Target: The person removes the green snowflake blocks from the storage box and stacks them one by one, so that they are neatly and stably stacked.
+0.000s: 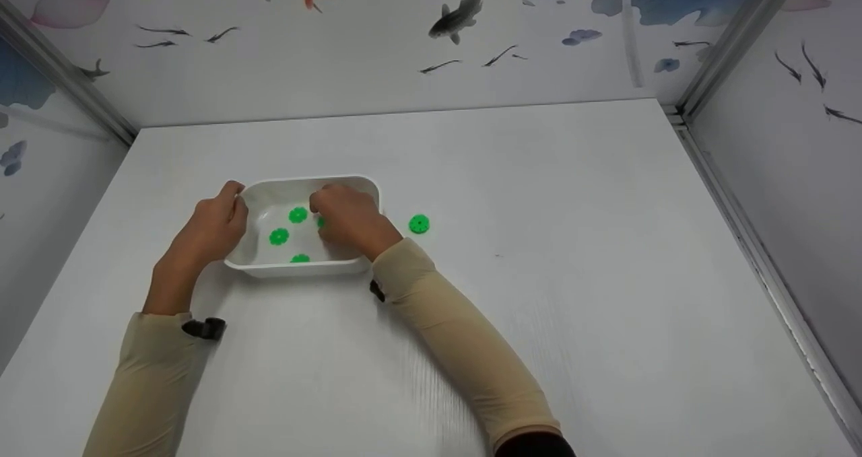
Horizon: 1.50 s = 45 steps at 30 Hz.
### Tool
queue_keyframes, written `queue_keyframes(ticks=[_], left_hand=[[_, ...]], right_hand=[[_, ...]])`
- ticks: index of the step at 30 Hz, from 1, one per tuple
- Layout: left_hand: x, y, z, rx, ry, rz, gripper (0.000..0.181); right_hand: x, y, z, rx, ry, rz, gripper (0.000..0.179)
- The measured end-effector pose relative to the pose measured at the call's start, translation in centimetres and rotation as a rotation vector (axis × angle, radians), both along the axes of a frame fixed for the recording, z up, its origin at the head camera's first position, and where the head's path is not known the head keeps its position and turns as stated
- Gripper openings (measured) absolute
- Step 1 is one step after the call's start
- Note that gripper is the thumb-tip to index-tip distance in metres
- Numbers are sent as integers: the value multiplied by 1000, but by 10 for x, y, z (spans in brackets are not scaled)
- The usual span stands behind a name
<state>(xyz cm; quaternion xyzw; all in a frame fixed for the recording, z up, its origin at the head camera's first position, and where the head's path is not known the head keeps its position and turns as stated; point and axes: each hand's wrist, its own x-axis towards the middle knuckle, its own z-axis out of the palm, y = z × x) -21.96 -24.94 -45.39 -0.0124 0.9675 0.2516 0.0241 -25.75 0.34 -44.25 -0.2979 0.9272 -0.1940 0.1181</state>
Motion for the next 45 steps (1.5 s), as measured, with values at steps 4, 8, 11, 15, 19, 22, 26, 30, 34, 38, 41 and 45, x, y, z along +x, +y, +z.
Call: queue_keyframes(ticks=[4,8,11,15,19,22,26,30,34,38,41,45], left_hand=[[0,0,0,0,-5,-3,43],[0,0,-1,0,-2,-5,44],[0,0,-1,0,-2,-3,44],[0,0,0,4,-6,-3,44],[0,-1,0,6,0,-7,44],[0,-1,0,0,8,-8,45],[-1,-1,-1,-5,14,-7,46],[-2,-1,-2,-2,20,-10,45],[-2,-1,-3,2,17,-12,44],[-1,0,-3,8,9,-8,44],[-1,0,-2,12,6,-5,44],[-1,-1,-1,12,3,-6,45]], right_hand=[[-2,-3,0,17,4,4,39],[-4,-5,0,27,3,4,34],[-5,-6,0,27,-5,-3,32],[-5,-8,1,24,-17,-11,30],[-4,-12,2,36,-20,-11,29],[-4,-15,2,59,-26,-13,28],[-3,-17,3,80,-34,-22,27],[-2,-19,4,85,-37,-32,28],[-1,-21,3,95,-51,-50,30],[0,-20,2,105,-55,-55,30],[1,-20,2,112,-35,-47,29],[1,-19,-1,120,2,-31,25]])
